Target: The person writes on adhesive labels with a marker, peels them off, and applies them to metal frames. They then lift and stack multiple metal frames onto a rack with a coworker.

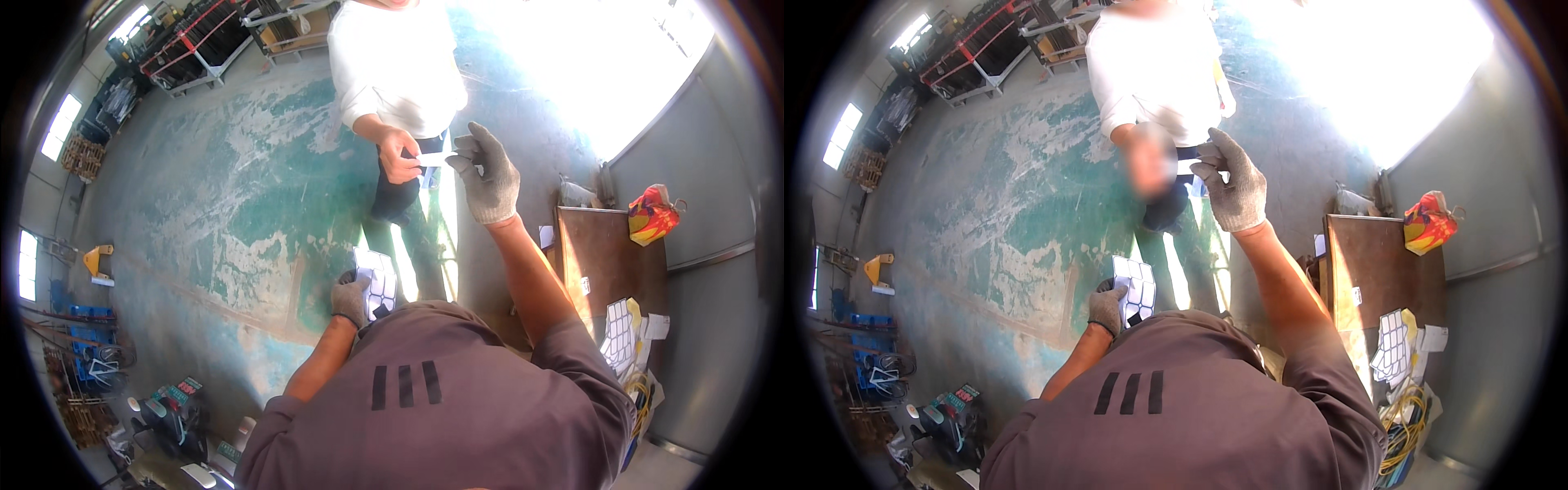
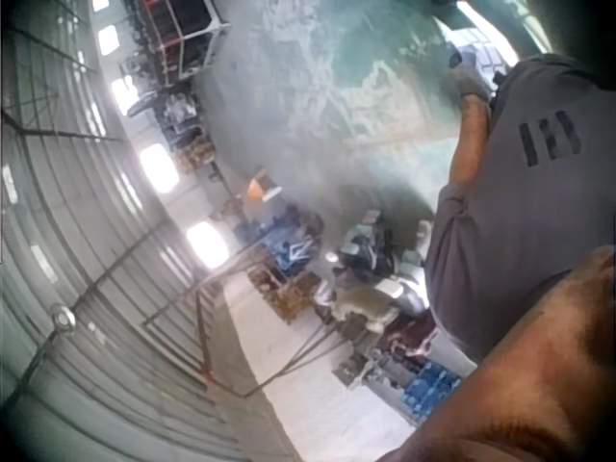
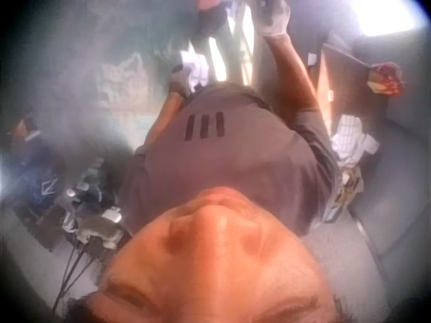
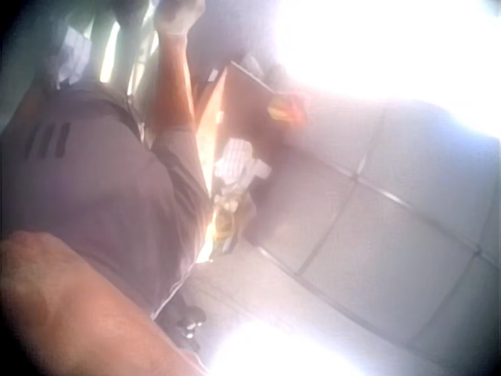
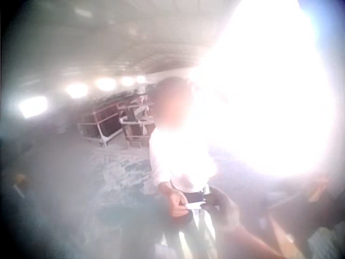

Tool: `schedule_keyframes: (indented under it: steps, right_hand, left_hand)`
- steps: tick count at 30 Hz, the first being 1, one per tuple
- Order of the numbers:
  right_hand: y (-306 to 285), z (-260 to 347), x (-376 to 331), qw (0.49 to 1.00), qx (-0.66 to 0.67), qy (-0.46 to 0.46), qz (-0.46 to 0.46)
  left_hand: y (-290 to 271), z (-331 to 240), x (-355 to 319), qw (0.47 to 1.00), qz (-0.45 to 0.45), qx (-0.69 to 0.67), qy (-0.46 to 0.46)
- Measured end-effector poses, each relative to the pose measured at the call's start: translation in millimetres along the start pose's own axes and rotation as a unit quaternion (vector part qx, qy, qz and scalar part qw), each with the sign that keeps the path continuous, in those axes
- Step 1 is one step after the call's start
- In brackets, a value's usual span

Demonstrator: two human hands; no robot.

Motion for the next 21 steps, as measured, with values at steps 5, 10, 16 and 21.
schedule_keyframes:
  steps: [5,10,16,21]
  right_hand:
    - [-4,-3,4,0.999,0.024,-0.021,-0.009]
    - [-10,-16,4,0.999,0.04,0.008,0.0]
    - [-14,-14,7,0.999,0.03,0.023,-0.01]
    - [-20,-16,3,0.999,0.029,0.039,-0.015]
  left_hand:
    - [3,3,4,1.0,0.002,0.004,-0.001]
    - [9,2,1,0.999,-0.012,0.022,0.026]
    - [14,2,-1,1.0,-0.004,0.007,0.013]
    - [17,7,0,1.0,-0.005,0.013,0.008]
Point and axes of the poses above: each hand's wrist, its own x-axis towards the middle knuckle, its own y-axis out of the palm, z = x × y, the point moved 3 cm from there along x, towards the middle knuckle, and after that the axes turned 13 degrees about x, right-handed, at the moved point
